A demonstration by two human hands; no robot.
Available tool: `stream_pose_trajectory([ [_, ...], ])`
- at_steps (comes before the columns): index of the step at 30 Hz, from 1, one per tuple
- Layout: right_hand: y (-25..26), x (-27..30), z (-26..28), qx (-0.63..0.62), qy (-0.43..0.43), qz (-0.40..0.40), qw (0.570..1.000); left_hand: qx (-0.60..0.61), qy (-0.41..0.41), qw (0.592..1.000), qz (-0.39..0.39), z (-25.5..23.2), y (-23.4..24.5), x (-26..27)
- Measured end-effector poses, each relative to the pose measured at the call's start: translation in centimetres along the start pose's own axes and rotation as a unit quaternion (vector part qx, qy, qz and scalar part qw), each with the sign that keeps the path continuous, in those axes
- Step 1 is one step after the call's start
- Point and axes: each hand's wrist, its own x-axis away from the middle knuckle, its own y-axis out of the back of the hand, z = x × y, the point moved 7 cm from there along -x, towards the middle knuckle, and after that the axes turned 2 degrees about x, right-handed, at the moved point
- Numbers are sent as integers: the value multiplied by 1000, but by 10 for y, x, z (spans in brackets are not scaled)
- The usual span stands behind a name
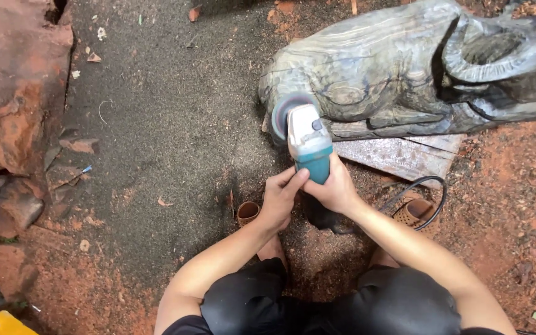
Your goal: Using an angle grinder with a sanding attachment to smooth and refine the surface of a wooden water buffalo sculpture.
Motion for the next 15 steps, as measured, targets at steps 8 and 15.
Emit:
stream_pose_trajectory([
  [8, 14, -7, 2, 13, 6, 20, 1000, 10, 10, 1000, -9, 2, -5, -4],
  [15, 23, -13, 9, 1, 91, 27, 996, 50, 23, 998, -7, 2, -11, -6],
])
